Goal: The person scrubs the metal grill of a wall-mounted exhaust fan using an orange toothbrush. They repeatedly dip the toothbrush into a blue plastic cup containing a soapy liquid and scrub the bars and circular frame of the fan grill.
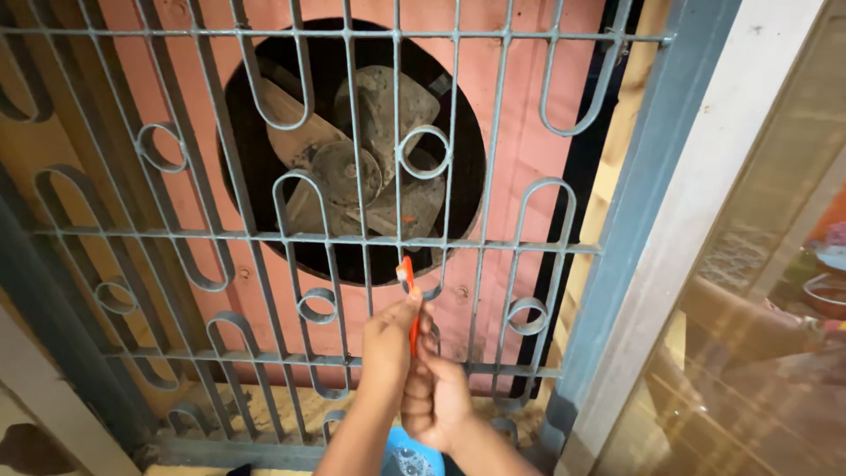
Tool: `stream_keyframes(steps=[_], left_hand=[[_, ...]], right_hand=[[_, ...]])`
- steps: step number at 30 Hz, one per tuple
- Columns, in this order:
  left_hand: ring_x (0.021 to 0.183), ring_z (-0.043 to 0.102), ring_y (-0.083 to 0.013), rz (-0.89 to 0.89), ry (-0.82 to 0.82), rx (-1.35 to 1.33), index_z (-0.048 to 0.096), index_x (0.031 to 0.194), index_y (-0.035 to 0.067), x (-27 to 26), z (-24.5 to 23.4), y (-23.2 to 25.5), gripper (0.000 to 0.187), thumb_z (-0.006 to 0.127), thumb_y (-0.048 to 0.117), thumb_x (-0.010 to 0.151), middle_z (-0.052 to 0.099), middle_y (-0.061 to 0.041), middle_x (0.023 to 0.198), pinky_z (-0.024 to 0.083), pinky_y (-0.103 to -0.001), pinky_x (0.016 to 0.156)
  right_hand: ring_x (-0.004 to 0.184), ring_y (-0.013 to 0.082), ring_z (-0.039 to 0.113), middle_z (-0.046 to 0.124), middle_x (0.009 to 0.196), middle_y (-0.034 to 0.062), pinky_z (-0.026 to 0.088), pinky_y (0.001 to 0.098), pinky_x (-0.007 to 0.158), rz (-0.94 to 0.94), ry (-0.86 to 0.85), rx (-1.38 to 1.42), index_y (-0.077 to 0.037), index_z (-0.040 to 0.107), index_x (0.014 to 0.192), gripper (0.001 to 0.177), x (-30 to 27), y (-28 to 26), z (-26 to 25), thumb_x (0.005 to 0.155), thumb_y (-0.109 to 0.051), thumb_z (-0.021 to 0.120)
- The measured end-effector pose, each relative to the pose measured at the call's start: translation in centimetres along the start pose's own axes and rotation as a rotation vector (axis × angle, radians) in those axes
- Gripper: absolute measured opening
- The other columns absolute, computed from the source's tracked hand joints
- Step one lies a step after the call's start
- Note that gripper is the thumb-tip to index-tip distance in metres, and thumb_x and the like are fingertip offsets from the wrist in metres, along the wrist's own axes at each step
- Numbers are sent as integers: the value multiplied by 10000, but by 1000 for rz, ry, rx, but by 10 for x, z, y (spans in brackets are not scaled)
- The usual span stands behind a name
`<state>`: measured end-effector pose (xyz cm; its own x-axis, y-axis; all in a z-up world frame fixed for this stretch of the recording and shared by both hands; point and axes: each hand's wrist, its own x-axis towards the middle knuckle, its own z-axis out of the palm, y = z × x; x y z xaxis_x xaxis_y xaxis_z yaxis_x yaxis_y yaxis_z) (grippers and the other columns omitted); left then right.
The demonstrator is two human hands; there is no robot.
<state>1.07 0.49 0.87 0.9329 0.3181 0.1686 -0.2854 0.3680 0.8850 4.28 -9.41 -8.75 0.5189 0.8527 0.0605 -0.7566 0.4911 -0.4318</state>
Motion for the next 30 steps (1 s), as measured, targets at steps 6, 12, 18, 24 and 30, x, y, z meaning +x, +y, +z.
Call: stream_keyframes(steps=[6, 12, 18, 24, 30], left_hand=[[483, 539, -127, -59, -35, -44, 656, 808, 24, 7, 7, 7, 358, 631, 338, 978, 581, -26, 623, 404, -265, 408], [497, 558, -119, -129, 10, 13, 666, 833, 18, -14, 0, 7, 373, 617, 353, 988, 590, -36, 627, 393, -252, 404], [493, 553, -116, -96, -47, -41, 650, 832, 17, 4, 3, 18, 360, 620, 344, 979, 579, -24, 632, 377, -259, 375], [501, 553, -109, -152, -14, -1, 678, 836, 20, -19, -9, -5, 381, 616, 371, 973, 590, -22, 633, 373, -250, 377], [609, 632, -117, -80, -111, -11, 773, 1001, -8, 8, -20, -18, 421, 564, 356, 965, 735, -45, 765, 509, -251, 545]], right_hand=[[347, 62, 148, 206, 489, -102, 97, 229, 313, -34, 151, -18, -230, 398, 702, 427, 3, 1, 1, 995, -491, 566], [337, 62, 150, 213, 466, -106, 101, 227, 311, 10, 51, -4, -246, 375, 651, 464, 4, -2, 0, 996, -474, 587], [360, 59, 144, 208, 495, -103, 99, 224, 323, -46, 109, -49, -239, 402, 722, 423, 0, 3, 12, 1007, -500, 575], [363, 71, 142, 196, 485, -95, 86, 236, 338, -33, 231, -65, -243, 387, 700, 434, -19, 16, 26, 996, -502, 570], [403, 83, 276, 360, 546, -53, 255, 248, 375, -65, 388, -395, -216, 501, 844, 301, -27, 3, 48, 1005, -470, 502]])
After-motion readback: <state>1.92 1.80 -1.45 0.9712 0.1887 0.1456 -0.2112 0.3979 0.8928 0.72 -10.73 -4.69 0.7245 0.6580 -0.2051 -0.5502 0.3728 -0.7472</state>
